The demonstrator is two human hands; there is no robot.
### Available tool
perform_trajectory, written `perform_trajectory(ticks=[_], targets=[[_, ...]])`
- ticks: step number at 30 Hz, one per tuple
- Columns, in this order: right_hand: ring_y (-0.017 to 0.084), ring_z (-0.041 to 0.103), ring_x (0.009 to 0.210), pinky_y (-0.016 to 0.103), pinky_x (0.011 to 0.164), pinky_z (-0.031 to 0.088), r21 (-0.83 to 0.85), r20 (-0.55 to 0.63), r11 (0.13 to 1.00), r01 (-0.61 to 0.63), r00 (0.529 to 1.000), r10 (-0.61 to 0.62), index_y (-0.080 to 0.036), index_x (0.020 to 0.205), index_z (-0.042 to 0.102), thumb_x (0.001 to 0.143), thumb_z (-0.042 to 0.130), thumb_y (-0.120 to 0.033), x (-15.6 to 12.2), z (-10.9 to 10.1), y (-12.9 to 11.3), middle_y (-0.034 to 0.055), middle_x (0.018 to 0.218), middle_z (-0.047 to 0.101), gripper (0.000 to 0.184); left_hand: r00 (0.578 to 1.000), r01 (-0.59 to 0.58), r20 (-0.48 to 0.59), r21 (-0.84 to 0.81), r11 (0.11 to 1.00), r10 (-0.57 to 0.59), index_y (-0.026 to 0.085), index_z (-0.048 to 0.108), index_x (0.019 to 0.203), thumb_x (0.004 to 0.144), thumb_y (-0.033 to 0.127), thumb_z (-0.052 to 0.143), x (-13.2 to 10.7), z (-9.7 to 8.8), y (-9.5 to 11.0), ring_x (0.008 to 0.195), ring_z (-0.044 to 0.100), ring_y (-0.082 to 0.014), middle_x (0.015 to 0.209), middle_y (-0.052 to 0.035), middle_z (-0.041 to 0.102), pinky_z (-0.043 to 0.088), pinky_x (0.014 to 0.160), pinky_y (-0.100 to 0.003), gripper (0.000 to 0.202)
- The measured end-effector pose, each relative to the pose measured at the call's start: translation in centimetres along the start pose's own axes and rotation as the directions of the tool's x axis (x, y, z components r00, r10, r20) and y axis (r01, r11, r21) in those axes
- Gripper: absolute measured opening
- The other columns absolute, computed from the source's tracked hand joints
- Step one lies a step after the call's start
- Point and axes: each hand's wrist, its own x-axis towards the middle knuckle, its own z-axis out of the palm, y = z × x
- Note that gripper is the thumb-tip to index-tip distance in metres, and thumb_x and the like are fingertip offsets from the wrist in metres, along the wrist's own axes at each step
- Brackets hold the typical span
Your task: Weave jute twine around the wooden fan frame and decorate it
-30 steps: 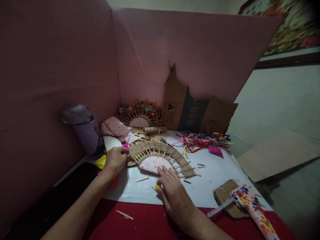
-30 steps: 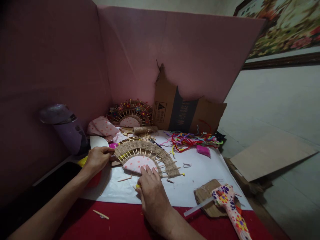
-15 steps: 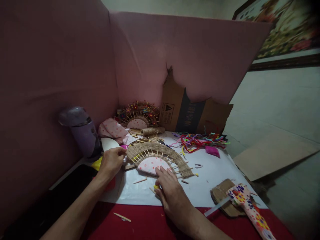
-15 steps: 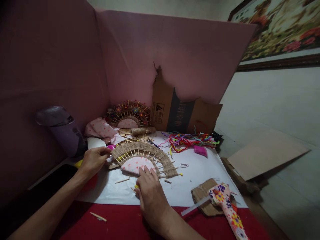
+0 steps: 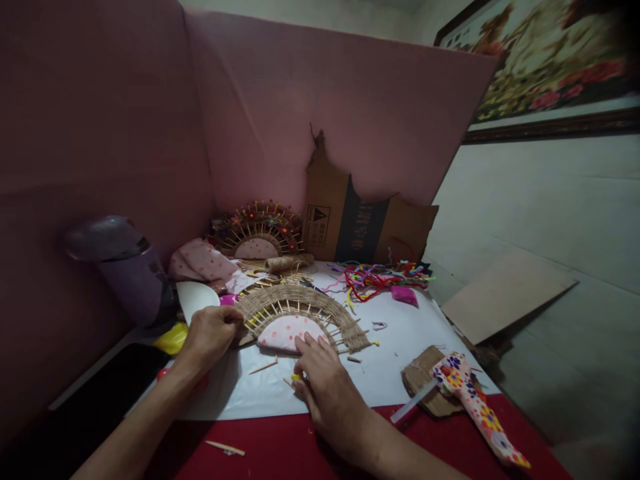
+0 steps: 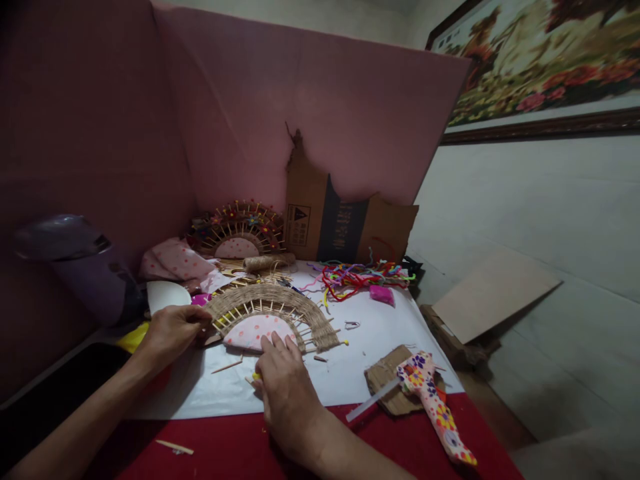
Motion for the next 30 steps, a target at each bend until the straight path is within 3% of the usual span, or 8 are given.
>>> perform_trajectory(ticks=[3,6,10,13,18,20,23,30], targets=[[0.026,0.038,0.126,0.048,0.106,0.026,-0.01,0.002,1.0,0.003,1.0,-0.003,-0.014,0.092,0.056,0.078,0.05,-0.009,0.0,0.0,0.0,0.0147,0.129,0.051,0.016,1.0,0.01,-0.011,0.075,0.997,-0.009,0.023,0.072,0.076,0.067,0.016,0.05,-0.3,-0.4,0.5,0.074,0.064,-0.0188,0.076,-0.0021,0.072,0.042,0.06,-0.025,0.025],[0.027,0.039,0.126,0.049,0.105,0.026,-0.022,0.007,1.0,-0.003,1.0,0.003,-0.014,0.093,0.056,0.079,0.049,-0.01,0.0,-0.1,-0.2,0.0149,0.129,0.051,0.016,0.993,0.065,-0.113,0.2,0.978,-0.042,0.024,0.07,0.089,0.074,0.026,0.05,-0.9,-1.0,1.3,0.08,0.063,-0.0232,0.088,-0.0044,0.071,0.039,0.058,-0.028,0.025],[0.026,0.039,0.126,0.048,0.105,0.027,-0.025,-0.006,1.0,-0.002,1.0,0.002,-0.014,0.094,0.056,0.079,0.05,-0.009,-0.1,-0.3,-0.4,0.0148,0.128,0.051,0.017,0.974,-0.047,-0.21,0.176,0.983,0.085,0.024,0.068,0.088,0.079,0.03,0.049,-1.6,-1.2,2.0,0.081,0.061,-0.0219,0.089,-0.0041,0.07,0.039,0.061,-0.028,0.022],[0.025,0.041,0.124,0.046,0.104,0.029,-0.024,-0.036,1.0,0.013,0.999,-0.014,-0.016,0.09,0.055,0.078,0.051,-0.009,0.0,-0.4,-0.5,0.0137,0.126,0.053,0.014,0.94,-0.279,-0.165,0.13,0.952,0.298,0.022,0.066,0.081,0.079,0.033,0.051,-1.7,-0.6,2.4,0.085,0.057,-0.0206,0.086,-0.0037,0.067,0.041,0.07,-0.029,0.019],[0.023,0.046,0.118,0.043,0.104,0.028,-0.012,-0.077,1.0,0.012,0.997,-0.013,-0.016,0.09,0.055,0.079,0.051,-0.011,0.0,-0.5,-0.6,0.0109,0.121,0.056,0.013,0.769,-0.639,0.061,0.072,0.766,0.636,0.022,0.064,0.09,0.078,0.034,0.056,-1.7,1.0,3.0,0.09,0.05,-0.0212,0.093,-0.0041,0.064,0.04,0.079,-0.034,0.019],[0.023,0.046,0.117,0.044,0.104,0.026,-0.012,-0.075,1.0,-0.012,0.997,0.011,-0.016,0.091,0.055,0.08,0.051,-0.012,-0.1,-0.5,-0.6,0.0104,0.12,0.057,0.012,0.735,-0.678,0.089,0.089,0.73,0.672,0.023,0.064,0.093,0.074,0.03,0.062,-1.8,1.4,3.1,0.091,0.049,-0.0221,0.095,-0.0044,0.064,0.039,0.08,-0.036,0.02],[0.025,0.046,0.116,0.045,0.103,0.027,-0.01,-0.072,0.999,-0.035,0.997,0.034,-0.017,0.091,0.055,0.079,0.052,-0.013,-0.1,-0.6,-0.6,0.0101,0.118,0.057,0.013,0.737,-0.675,0.074,0.148,0.723,0.672,0.023,0.063,0.096,0.071,0.028,0.066,-1.8,2.0,3.1,0.091,0.048,-0.0236,0.097,-0.0055,0.063,0.039,0.08,-0.038,0.026],[0.023,0.044,0.115,0.042,0.103,0.027,-0.001,-0.094,0.997,-0.075,0.993,0.074,-0.017,0.09,0.055,0.078,0.055,-0.014,-0.1,-0.6,-0.7,0.0085,0.119,0.056,0.013,0.719,-0.693,0.078,0.157,0.704,0.69,0.022,0.057,0.113,0.078,0.042,0.057,-1.5,3.0,3.4,0.106,0.046,-0.0271,0.116,-0.0085,0.059,0.036,0.088,-0.043,0.041]])
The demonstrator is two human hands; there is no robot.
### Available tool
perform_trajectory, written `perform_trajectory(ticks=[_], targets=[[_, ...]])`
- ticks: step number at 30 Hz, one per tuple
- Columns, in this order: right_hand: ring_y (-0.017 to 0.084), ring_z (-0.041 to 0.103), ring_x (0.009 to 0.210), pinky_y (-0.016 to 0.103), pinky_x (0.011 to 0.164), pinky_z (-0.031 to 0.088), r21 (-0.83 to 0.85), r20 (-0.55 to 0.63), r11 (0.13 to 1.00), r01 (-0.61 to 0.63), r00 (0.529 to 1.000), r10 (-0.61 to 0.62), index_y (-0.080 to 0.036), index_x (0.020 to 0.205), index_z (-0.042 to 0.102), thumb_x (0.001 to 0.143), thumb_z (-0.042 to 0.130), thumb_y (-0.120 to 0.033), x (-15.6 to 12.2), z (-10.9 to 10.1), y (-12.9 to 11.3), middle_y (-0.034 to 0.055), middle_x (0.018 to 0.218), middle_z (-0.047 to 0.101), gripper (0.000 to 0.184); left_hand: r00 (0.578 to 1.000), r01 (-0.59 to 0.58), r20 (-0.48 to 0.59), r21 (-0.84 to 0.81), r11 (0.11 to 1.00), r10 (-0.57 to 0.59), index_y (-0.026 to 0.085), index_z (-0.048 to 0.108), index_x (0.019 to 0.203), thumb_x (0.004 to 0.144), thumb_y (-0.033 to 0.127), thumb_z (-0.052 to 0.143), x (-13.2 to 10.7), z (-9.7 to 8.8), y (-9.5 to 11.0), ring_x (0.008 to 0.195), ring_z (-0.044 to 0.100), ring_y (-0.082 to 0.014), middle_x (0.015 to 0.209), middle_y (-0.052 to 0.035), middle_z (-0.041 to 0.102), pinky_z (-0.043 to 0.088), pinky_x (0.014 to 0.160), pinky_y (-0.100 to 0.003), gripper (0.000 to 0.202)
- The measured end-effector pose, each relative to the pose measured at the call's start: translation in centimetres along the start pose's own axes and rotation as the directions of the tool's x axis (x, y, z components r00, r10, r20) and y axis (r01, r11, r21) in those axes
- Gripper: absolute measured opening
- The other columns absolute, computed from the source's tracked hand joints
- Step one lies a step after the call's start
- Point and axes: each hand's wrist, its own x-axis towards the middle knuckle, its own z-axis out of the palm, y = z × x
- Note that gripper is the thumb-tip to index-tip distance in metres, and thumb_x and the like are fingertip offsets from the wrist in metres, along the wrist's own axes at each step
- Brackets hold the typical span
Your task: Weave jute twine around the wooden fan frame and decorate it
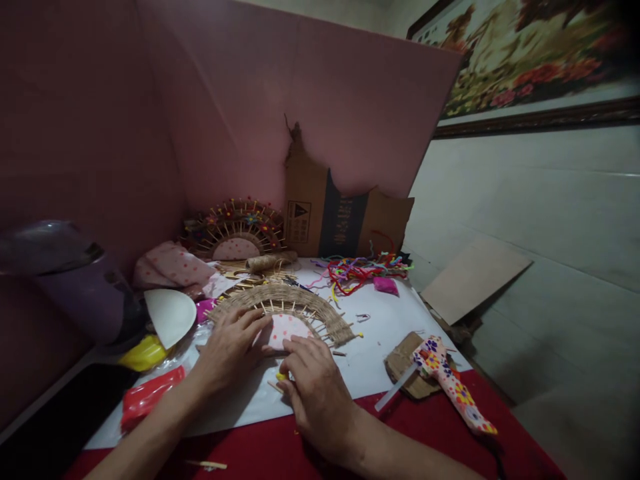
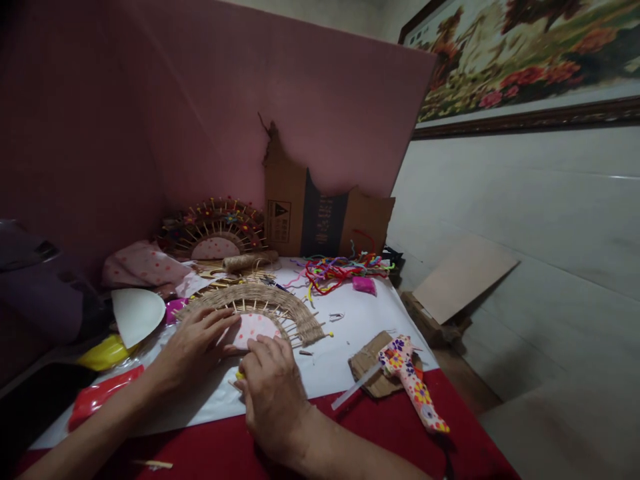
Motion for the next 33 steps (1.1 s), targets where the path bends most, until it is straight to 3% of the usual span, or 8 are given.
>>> perform_trajectory(ticks=[4,9,15,24,29,33], targets=[[0.023,0.044,0.113,0.041,0.102,0.027,0.002,0.015,1.0,-0.002,1.0,0.002,-0.017,0.088,0.055,0.077,0.057,-0.015,0.1,-0.1,-0.1,0.0084,0.117,0.056,0.012,0.999,0.015,0.05,0.009,1.0,-0.015,0.024,0.056,0.113,0.076,0.041,0.059,0.5,-0.1,0.5,0.105,0.046,-0.028,0.117,-0.0061,0.06,0.035,0.087,-0.043,0.041],[0.021,0.046,0.11,0.039,0.101,0.028,0.0,0.026,1.0,-0.003,1.0,0.003,-0.017,0.088,0.054,0.076,0.06,-0.016,0.2,-0.3,0.0,0.0072,0.114,0.057,0.013,0.995,0.057,0.08,0.061,0.997,-0.062,0.022,0.06,0.099,0.077,0.039,0.058,1.1,-0.6,1.2,0.102,0.048,-0.0273,0.108,-0.007,0.062,0.033,0.085,-0.042,0.028],[0.021,0.046,0.108,0.038,0.099,0.028,-0.01,0.047,1.0,-0.012,0.999,0.012,-0.017,0.087,0.054,0.077,0.06,-0.017,0.2,-0.4,0.0,0.0065,0.114,0.056,0.012,0.998,0.013,0.067,0.052,0.999,-0.016,0.023,0.053,0.113,0.077,0.047,0.055,0.9,-0.1,0.5,0.108,0.043,-0.0287,0.115,-0.0074,0.059,0.03,0.089,-0.045,0.044],[0.022,0.046,0.106,0.039,0.096,0.029,-0.013,0.042,1.0,-0.026,0.999,0.026,-0.017,0.087,0.054,0.076,0.061,-0.018,0.2,-0.1,0.1,0.0065,0.113,0.055,0.013,0.993,0.009,0.114,0.029,1.0,-0.012,0.024,0.051,0.118,0.075,0.048,0.056,1.2,-0.2,-0.2,0.106,0.043,-0.028,0.117,-0.0084,0.054,0.032,0.088,-0.045,0.05],[0.023,0.046,0.107,0.039,0.097,0.029,-0.027,0.051,1.0,-0.013,0.999,0.014,-0.017,0.087,0.054,0.076,0.061,-0.018,0.3,0.0,0.2,0.007,0.114,0.055,0.014,0.991,-0.039,0.13,0.039,0.999,0.033,0.025,0.049,0.122,0.074,0.047,0.056,1.6,-0.6,0.0,0.111,0.039,-0.0292,0.13,-0.0083,0.046,0.032,0.09,-0.045,0.052],[0.023,0.045,0.107,0.04,0.097,0.029,-0.047,0.056,0.999,0.002,0.998,0.0,-0.017,0.087,0.054,0.075,0.062,-0.018,0.2,-0.1,0.2,0.0073,0.115,0.054,0.015,0.974,-0.066,0.221,0.037,0.997,0.056,0.024,0.051,0.12,0.072,0.038,0.058,2.9,-1.4,1.0,0.102,0.044,-0.0271,0.123,-0.0056,0.054,0.033,0.087,-0.042,0.051]])
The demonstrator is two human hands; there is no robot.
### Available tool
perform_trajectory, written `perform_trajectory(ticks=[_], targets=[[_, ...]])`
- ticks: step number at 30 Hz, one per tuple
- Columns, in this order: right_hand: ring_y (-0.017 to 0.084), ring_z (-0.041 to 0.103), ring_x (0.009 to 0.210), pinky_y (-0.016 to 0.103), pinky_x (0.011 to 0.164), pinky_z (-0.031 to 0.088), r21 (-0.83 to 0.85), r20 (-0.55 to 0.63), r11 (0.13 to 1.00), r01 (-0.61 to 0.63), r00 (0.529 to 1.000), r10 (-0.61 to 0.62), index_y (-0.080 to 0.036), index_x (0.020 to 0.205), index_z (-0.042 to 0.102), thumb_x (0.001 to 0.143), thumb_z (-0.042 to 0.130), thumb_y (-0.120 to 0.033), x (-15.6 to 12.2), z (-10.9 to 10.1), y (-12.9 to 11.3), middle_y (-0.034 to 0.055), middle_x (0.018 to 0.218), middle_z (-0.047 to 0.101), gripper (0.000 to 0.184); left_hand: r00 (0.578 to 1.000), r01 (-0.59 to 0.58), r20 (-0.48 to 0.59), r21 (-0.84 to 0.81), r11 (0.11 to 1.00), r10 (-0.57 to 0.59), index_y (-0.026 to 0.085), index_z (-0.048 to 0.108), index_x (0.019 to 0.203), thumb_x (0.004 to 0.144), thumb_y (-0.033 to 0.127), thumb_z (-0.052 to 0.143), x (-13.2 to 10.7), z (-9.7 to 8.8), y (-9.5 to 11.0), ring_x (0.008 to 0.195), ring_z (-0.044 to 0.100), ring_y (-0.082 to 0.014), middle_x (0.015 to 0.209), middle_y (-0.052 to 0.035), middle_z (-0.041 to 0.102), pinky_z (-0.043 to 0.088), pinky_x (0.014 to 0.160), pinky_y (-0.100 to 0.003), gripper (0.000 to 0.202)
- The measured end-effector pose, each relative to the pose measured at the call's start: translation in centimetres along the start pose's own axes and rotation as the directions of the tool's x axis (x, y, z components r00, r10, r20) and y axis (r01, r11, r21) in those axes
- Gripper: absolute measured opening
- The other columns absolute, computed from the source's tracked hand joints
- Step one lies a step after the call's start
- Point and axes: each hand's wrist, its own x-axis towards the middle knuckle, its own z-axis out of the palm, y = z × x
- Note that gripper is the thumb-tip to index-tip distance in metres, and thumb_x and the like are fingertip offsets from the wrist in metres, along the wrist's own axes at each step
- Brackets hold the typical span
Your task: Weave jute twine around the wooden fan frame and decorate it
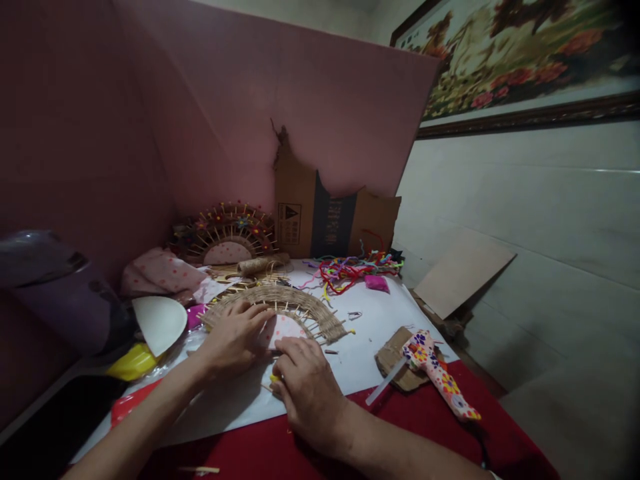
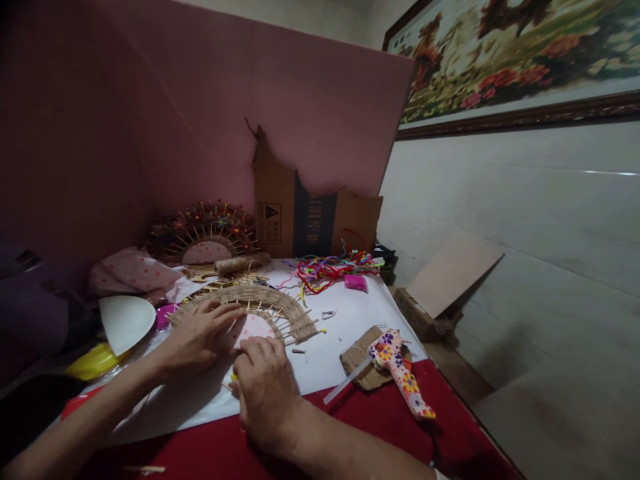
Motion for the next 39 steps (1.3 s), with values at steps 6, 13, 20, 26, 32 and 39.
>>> perform_trajectory(ticks=[6,13,20,26,32,39], targets=[[0.022,0.048,0.103,0.04,0.095,0.032,-0.021,-0.011,1.0,0.007,1.0,-0.007,-0.017,0.085,0.054,0.076,0.062,-0.019,0.0,0.0,0.2,0.0066,0.111,0.056,0.013,0.987,-0.005,0.158,0.05,0.999,-0.003,0.021,0.05,0.122,0.065,0.04,0.059,2.4,-0.3,0.4,0.098,0.046,-0.0303,0.112,-0.0069,0.062,0.034,0.084,-0.043,0.062],[0.023,0.047,0.104,0.041,0.098,0.03,-0.031,-0.103,0.997,0.066,0.992,-0.069,-0.016,0.089,0.055,0.076,0.058,-0.018,0.0,0.1,0.1,0.0083,0.109,0.057,0.013,0.996,-0.067,0.06,0.067,0.996,0.063,0.02,0.046,0.125,0.069,0.03,0.057,2.0,-0.5,1.1,0.097,0.045,-0.0267,0.107,-0.0083,0.06,0.035,0.084,-0.04,0.058],[0.023,0.045,0.108,0.042,0.096,0.032,-0.015,-0.215,0.988,0.151,0.965,-0.151,-0.016,0.091,0.056,0.076,0.054,-0.013,0.0,-0.1,-0.1,0.009,0.113,0.056,0.016,0.987,0.028,-0.161,0.175,0.984,0.0,0.02,0.049,0.121,0.076,0.024,0.054,0.0,-0.1,2.5,0.104,0.042,-0.0262,0.113,-0.0081,0.057,0.035,0.087,-0.04,0.045],[0.022,0.046,0.106,0.041,0.094,0.034,0.036,-0.229,0.989,0.144,0.964,-0.132,-0.017,0.088,0.055,0.076,0.053,-0.011,0.0,0.1,-0.2,0.008,0.109,0.056,0.014,0.969,-0.007,-0.239,0.25,0.968,0.068,0.021,0.05,0.122,0.082,0.023,0.049,-0.6,0.6,2.6,0.11,0.039,-0.0284,0.118,-0.009,0.055,0.034,0.09,-0.042,0.039],[0.023,0.048,0.102,0.041,0.09,0.036,0.077,-0.203,0.987,0.144,0.971,-0.126,-0.018,0.086,0.054,0.073,0.053,-0.01,0.0,0.5,0.0,0.0078,0.105,0.057,0.015,0.965,-0.008,-0.256,0.219,0.976,0.065,0.02,0.049,0.123,0.081,0.025,0.052,-1.0,0.7,2.5,0.11,0.039,-0.029,0.115,-0.0092,0.056,0.034,0.09,-0.043,0.042],[0.024,0.049,0.102,0.042,0.09,0.038,0.086,-0.26,0.983,0.163,0.956,-0.136,-0.017,0.083,0.053,0.073,0.051,-0.007,0.0,0.4,-0.1,0.0099,0.102,0.057,0.015,0.967,0.002,-0.25,0.215,0.977,0.053,0.02,0.045,0.126,0.086,0.026,0.045,-1.4,1.0,3.1,0.113,0.037,-0.0286,0.12,-0.0087,0.052,0.033,0.093,-0.043,0.04]])
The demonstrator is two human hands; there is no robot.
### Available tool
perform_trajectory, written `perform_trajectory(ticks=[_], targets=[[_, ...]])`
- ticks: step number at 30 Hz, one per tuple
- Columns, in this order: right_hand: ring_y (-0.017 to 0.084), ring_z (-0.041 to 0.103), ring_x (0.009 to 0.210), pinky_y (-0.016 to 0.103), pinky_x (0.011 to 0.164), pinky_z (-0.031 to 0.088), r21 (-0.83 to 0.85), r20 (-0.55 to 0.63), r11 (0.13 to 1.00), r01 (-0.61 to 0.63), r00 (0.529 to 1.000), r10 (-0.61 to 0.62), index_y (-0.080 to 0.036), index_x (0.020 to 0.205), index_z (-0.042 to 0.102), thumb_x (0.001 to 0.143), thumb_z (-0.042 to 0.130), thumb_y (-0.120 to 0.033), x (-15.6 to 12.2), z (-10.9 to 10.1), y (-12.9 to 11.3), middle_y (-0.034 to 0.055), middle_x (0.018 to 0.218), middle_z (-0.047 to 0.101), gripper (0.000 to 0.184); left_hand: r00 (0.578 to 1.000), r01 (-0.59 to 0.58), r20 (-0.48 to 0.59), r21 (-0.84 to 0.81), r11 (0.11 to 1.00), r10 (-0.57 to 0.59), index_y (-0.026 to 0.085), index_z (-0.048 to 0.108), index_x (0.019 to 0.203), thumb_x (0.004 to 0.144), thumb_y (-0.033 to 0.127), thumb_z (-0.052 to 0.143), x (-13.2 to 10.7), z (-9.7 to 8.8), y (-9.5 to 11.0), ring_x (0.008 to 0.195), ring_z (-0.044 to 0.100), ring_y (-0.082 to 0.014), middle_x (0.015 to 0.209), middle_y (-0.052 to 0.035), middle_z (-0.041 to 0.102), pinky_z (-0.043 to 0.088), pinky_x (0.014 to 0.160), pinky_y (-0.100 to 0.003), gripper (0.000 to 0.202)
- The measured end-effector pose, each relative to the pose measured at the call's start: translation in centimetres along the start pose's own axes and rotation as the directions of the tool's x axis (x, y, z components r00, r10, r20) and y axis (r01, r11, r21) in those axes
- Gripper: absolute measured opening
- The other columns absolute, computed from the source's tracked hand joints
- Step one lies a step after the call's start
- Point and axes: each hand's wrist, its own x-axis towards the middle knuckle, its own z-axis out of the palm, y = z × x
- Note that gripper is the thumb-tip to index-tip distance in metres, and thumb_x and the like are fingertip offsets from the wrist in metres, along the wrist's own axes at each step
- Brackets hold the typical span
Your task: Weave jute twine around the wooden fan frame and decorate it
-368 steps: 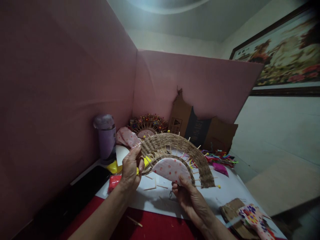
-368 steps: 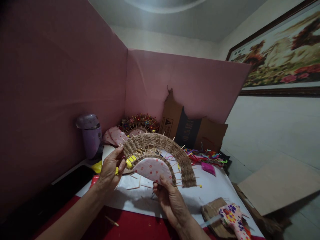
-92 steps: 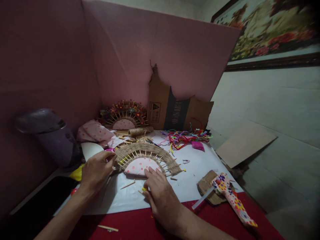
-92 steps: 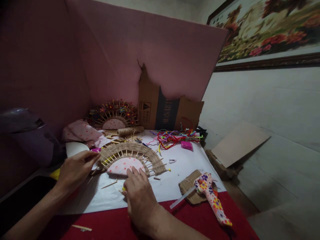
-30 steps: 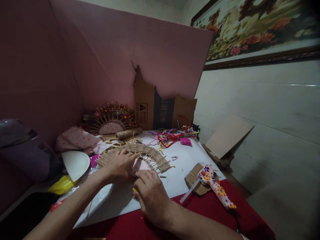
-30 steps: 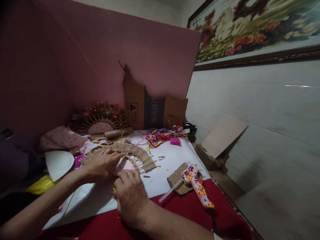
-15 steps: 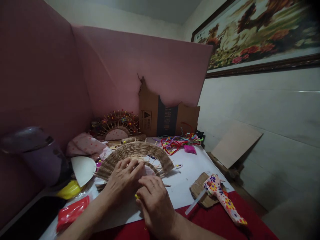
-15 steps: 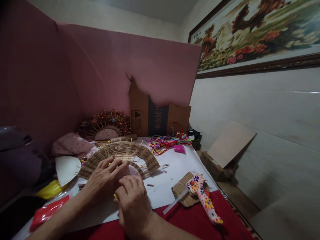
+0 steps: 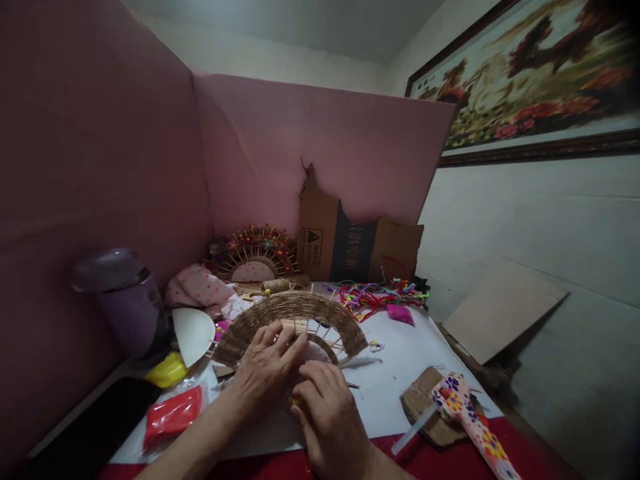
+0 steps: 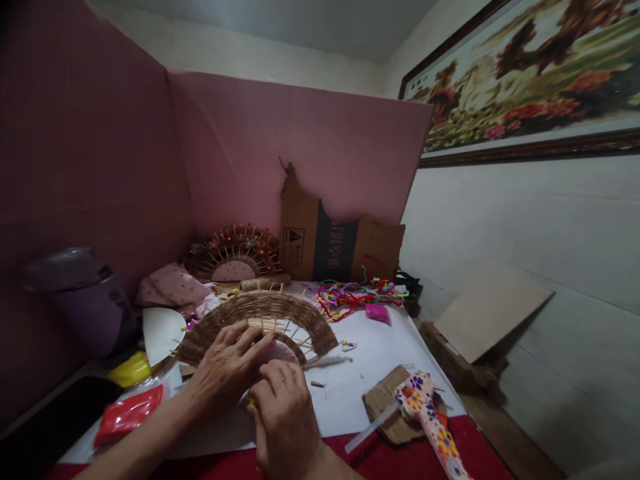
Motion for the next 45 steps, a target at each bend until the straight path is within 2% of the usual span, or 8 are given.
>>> perform_trajectory(ticks=[5,9,15,22,30,39,45], targets=[[0.023,0.048,0.107,0.041,0.09,0.038,0.0,-0.072,1.0,-0.006,0.997,0.006,-0.018,0.089,0.053,0.075,0.049,-0.005,0.2,-0.3,-0.1,0.0092,0.104,0.056,0.02,0.998,-0.04,-0.041,0.0,0.999,0.04,0.021,0.044,0.126,0.087,0.025,0.043,-0.4,0.3,0.5,0.116,0.036,-0.0279,0.124,-0.0071,0.051,0.029,0.096,-0.042,0.039],[0.023,0.048,0.106,0.041,0.089,0.039,-0.024,-0.115,1.0,-0.005,0.993,0.002,-0.02,0.092,0.051,0.079,0.048,-0.006,0.2,-0.4,0.3,0.0086,0.104,0.056,0.019,0.998,-0.024,-0.055,0.005,1.0,0.024,0.022,0.045,0.126,0.088,0.024,0.043,-0.4,0.5,0.7,0.116,0.036,-0.0263,0.123,-0.0063,0.052,0.029,0.096,-0.041,0.039],[0.023,0.05,0.103,0.041,0.084,0.042,-0.068,-0.184,0.991,-0.117,0.977,0.103,-0.02,0.089,0.051,0.083,0.047,-0.012,0.3,-0.3,1.1,0.0096,0.108,0.055,0.011,0.998,-0.023,-0.065,0.004,1.0,0.023,0.02,0.033,0.135,0.088,0.028,0.043,-0.4,0.2,0.9,0.117,0.037,-0.0247,0.125,-0.0073,0.051,0.029,0.096,-0.039,0.049],[0.023,0.047,0.107,0.042,0.089,0.04,-0.05,-0.142,0.98,-0.194,0.972,0.186,-0.02,0.089,0.052,0.081,0.048,-0.01,0.1,-0.2,1.6,0.0102,0.113,0.051,0.012,0.999,-0.018,-0.046,-0.026,0.999,0.017,0.02,0.035,0.134,0.089,0.029,0.04,-0.4,-0.4,1.1,0.114,0.04,-0.0251,0.122,-0.0074,0.053,0.029,0.096,-0.04,0.046],[0.021,0.048,0.106,0.04,0.09,0.04,-0.02,-0.131,0.979,-0.203,0.971,0.199,-0.02,0.087,0.052,0.078,0.048,-0.007,0.6,-0.3,1.1,0.0086,0.11,0.054,0.016,0.998,-0.005,-0.06,-0.024,1.0,0.003,0.023,0.038,0.132,0.087,0.028,0.045,-0.3,-0.1,0.9,0.117,0.039,-0.0247,0.122,-0.0083,0.053,0.031,0.095,-0.04,0.047],[0.022,0.05,0.101,0.038,0.087,0.041,0.002,-0.159,0.976,-0.219,0.963,0.216,-0.019,0.083,0.054,0.075,0.051,-0.007,1.0,-0.7,0.7,0.0092,0.105,0.057,0.014,0.998,-0.003,-0.065,-0.046,0.999,0.0,0.02,0.044,0.129,0.081,0.024,0.054,0.2,0.4,0.4,0.113,0.041,-0.0268,0.119,-0.0086,0.056,0.033,0.093,-0.041,0.049],[0.021,0.054,0.081,0.033,0.073,0.042,0.008,-0.109,0.981,-0.193,0.975,0.193,-0.019,0.081,0.054,0.074,0.051,-0.01,0.9,-0.5,0.8,0.0054,0.081,0.06,0.012,0.999,0.019,-0.027,-0.099,0.995,-0.021,0.019,0.051,0.12,0.077,0.02,0.056,0.8,0.8,-0.2,0.107,0.046,-0.027,0.114,-0.0091,0.058,0.036,0.087,-0.041,0.043]])
